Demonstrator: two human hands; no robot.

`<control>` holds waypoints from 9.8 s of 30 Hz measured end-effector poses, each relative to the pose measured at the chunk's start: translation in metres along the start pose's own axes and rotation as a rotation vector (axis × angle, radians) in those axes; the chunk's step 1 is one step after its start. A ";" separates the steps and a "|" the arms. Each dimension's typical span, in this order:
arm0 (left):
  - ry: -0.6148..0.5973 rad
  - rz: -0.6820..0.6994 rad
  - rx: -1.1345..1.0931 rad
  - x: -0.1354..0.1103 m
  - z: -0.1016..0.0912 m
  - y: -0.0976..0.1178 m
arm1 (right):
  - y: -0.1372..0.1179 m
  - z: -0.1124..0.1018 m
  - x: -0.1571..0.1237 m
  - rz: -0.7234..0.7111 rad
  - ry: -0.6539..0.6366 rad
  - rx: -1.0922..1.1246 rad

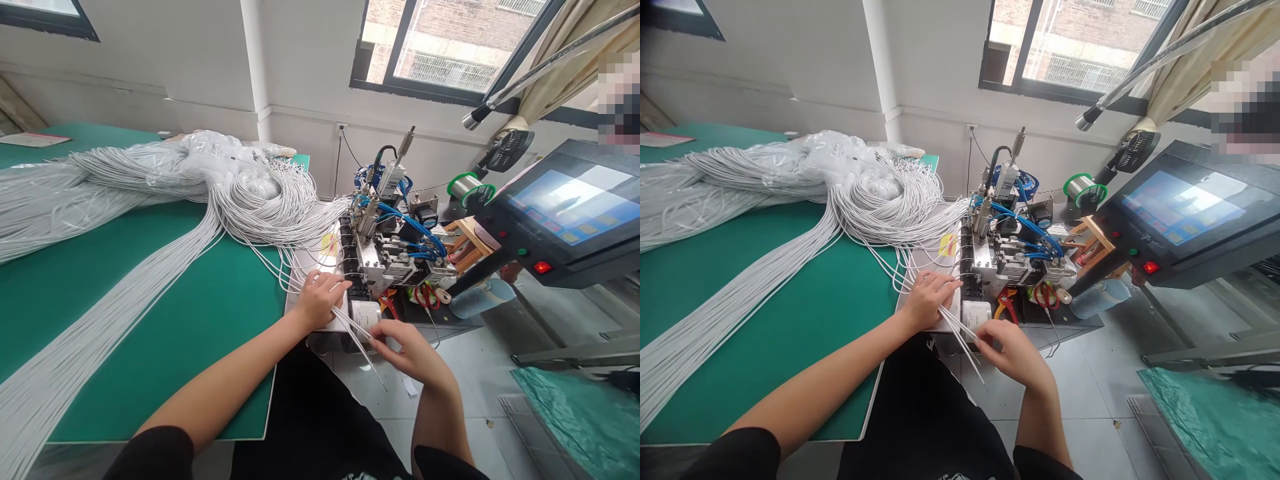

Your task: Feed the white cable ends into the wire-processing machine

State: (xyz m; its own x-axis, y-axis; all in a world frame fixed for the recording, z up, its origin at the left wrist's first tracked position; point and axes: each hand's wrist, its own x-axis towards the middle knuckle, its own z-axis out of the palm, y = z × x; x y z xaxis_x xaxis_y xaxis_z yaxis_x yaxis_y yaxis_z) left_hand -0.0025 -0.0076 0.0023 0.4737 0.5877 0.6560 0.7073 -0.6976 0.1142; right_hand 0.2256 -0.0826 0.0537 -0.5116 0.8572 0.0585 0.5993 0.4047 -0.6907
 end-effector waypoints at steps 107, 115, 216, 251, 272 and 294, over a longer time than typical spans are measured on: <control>-0.049 0.207 -0.023 0.000 -0.002 0.002 | 0.010 0.005 -0.006 0.048 -0.033 0.567; -0.008 0.348 -0.057 0.001 -0.001 0.003 | 0.049 0.001 -0.018 0.000 0.248 0.766; -0.120 0.302 -0.065 -0.001 0.008 0.003 | 0.051 0.028 0.020 0.198 0.814 0.807; -0.004 0.274 0.068 0.000 0.010 0.001 | 0.047 0.023 0.019 0.190 0.660 0.954; -0.006 0.223 0.116 0.001 0.011 -0.002 | 0.049 0.019 0.023 0.126 0.572 1.053; -0.040 0.195 0.135 0.000 0.007 -0.003 | 0.053 0.026 0.039 0.138 0.726 0.904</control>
State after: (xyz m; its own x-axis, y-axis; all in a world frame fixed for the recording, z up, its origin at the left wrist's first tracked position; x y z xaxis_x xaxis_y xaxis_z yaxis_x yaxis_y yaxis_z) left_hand -0.0009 -0.0033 -0.0029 0.6267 0.4649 0.6255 0.6629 -0.7399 -0.1143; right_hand 0.2215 -0.0362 0.0006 0.1715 0.9753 0.1390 -0.1843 0.1704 -0.9680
